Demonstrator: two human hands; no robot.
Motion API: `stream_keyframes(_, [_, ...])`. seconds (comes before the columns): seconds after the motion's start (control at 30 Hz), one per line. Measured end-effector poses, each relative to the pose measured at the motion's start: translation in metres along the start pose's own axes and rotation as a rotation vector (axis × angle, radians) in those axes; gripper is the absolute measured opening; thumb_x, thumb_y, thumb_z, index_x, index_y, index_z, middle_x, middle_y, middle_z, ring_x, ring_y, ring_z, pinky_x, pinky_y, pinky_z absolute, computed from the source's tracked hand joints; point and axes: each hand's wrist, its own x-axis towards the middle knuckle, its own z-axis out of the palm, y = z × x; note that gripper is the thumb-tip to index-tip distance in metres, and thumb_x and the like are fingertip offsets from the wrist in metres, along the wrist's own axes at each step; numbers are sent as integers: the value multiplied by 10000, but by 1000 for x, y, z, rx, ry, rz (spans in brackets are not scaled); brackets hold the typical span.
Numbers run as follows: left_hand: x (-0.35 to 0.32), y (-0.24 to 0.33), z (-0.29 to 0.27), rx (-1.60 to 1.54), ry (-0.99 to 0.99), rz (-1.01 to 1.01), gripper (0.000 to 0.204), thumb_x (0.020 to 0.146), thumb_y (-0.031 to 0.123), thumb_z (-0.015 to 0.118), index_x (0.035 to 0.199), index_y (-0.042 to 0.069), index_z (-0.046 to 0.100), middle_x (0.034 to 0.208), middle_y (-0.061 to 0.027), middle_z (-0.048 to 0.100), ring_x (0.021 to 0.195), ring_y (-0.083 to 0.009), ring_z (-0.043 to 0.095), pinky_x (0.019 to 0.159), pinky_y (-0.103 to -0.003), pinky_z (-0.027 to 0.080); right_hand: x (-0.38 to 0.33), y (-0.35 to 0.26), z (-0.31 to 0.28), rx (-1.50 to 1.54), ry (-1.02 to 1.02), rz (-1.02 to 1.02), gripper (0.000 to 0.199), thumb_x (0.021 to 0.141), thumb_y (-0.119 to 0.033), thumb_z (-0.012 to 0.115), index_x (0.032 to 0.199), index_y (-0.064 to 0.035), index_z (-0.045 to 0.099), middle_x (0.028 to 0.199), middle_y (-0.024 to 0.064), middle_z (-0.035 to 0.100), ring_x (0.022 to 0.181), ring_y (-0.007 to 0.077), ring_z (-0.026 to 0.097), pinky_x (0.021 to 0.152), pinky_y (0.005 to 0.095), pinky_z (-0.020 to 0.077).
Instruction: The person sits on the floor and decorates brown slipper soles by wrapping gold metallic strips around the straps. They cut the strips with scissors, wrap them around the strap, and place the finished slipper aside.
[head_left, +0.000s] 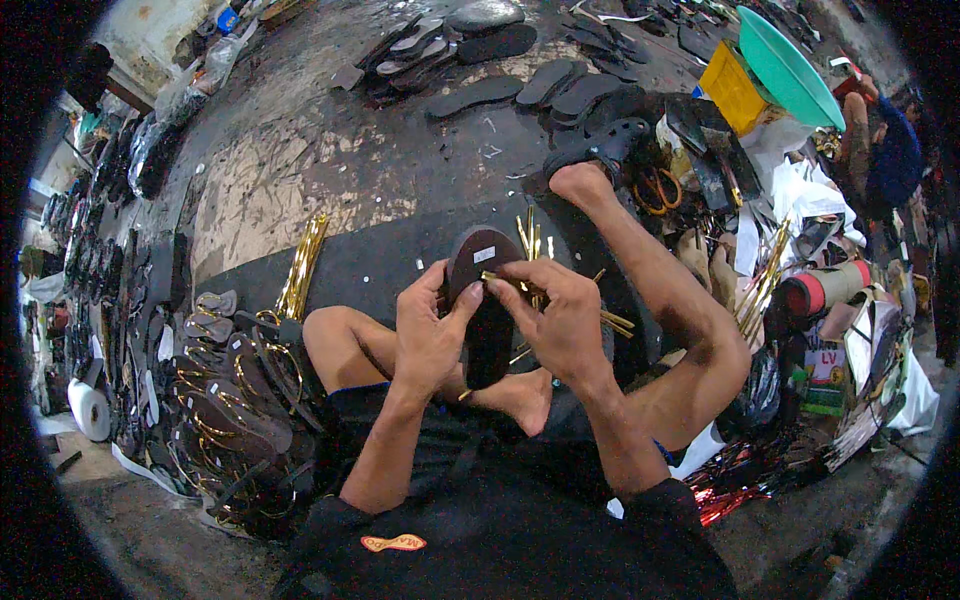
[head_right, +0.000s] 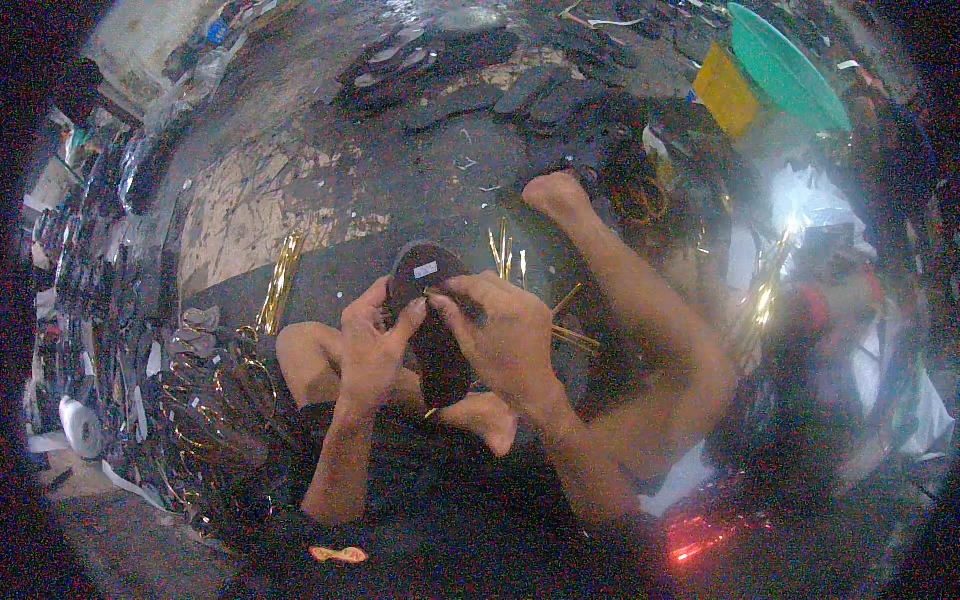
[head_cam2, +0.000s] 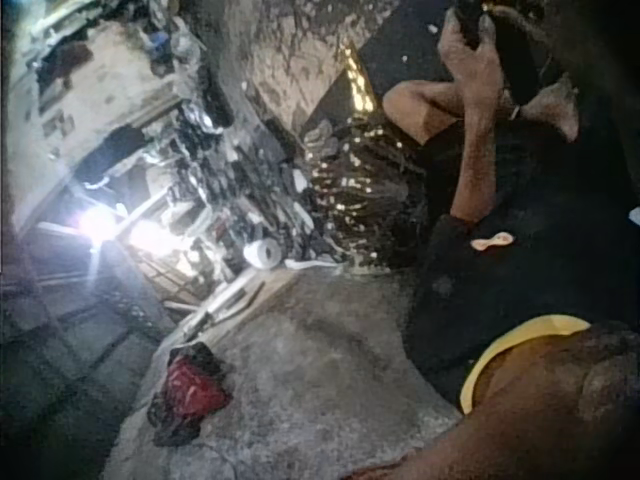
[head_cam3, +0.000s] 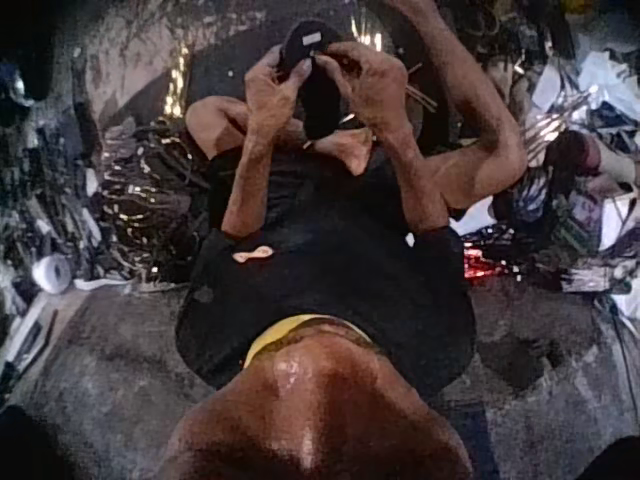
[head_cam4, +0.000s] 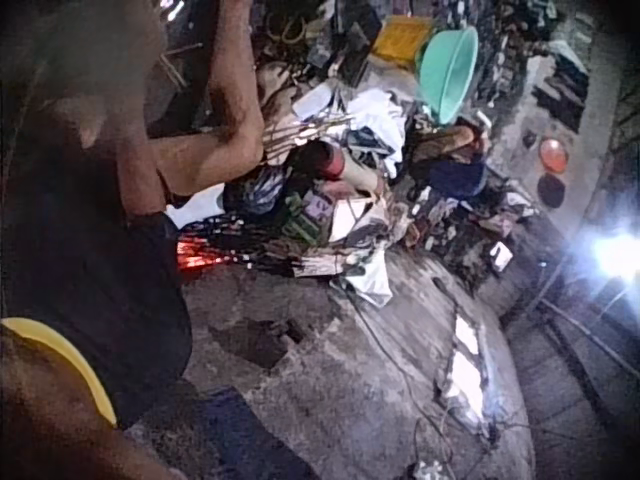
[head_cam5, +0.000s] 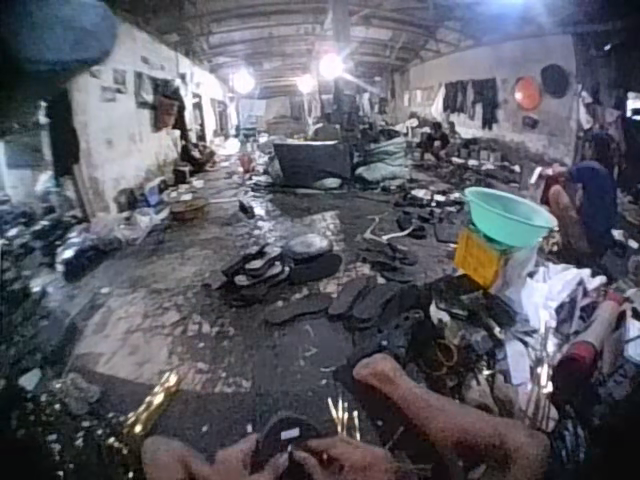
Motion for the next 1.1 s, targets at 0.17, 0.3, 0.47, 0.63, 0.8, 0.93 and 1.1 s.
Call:
stream_keyframes(0.17, [-11, 8, 4, 323, 82, 123, 348, 969, -26, 670, 1317, -25, 673, 1069, -151, 773, 1011, -145, 723, 890, -311, 569, 0, -8, -3, -156, 23, -46, 215, 898, -248, 817, 1018, -74, 778, 924, 107, 745, 794, 331, 733, 712, 429, 586])
stream_keyframes(0.3, [-21, 2, 16, 417, 129, 220, 408, 953, -60, 663, 1359, -21, 672, 1196, -152, 775, 1078, -192, 727, 961, -348, 573, -9, 7, 19, -141, 157, -56, 241, 897, -243, 812, 1032, -49, 765, 923, 119, 739, 821, 334, 731, 743, 445, 584])
stream_keyframes(0.47, [-14, -3, 11, 590, 126, 376, 526, 906, -69, 641, 1423, 28, 642, 1268, -235, 728, 1135, -378, 737, 958, -428, 588, -11, 9, 27, 162, 15, 152, 243, 874, -161, 805, 1054, -8, 748, 946, 166, 737, 853, 383, 728, 785, 445, 579])
stream_keyframes(0.63, [-14, -7, 19, 646, 101, 357, 573, 923, -29, 676, 1485, 42, 591, 1334, -225, 713, 1224, -376, 705, 1043, -436, 554, -14, 5, 28, -27, 45, 94, 257, 859, -51, 752, 1114, -24, 740, 985, 183, 724, 901, 404, 714, 778, 461, 567])
stream_keyframes(0.8, [-14, -2, 12, 447, 63, 185, 498, 953, 31, 705, 1447, 46, 642, 1318, -221, 726, 1213, -303, 724, 1037, -395, 553, -14, 17, 21, -160, 32, -66, 222, 905, -66, 716, 1125, -36, 732, 968, 173, 711, 915, 406, 683, 783, 486, 548])
stream_keyframes(0.93, [-14, -12, 6, 516, 35, 212, 492, 948, 32, 712, 1437, 47, 653, 1325, -221, 723, 1217, -303, 722, 1035, -383, 553, -19, 20, 23, -159, -33, -75, 234, 838, 70, 708, 1067, 26, 713, 983, 198, 712, 938, 393, 695, 802, 444, 562])
stream_keyframes(1.1, [-21, -6, 20, 629, 143, 391, 499, 917, -2, 686, 1413, 45, 653, 1259, -242, 725, 1104, -415, 730, 931, -441, 593, -21, 24, 28, -90, -3, -132, 303, 797, 89, 674, 1096, 43, 678, 984, 219, 695, 932, 423, 687, 795, 456, 558])
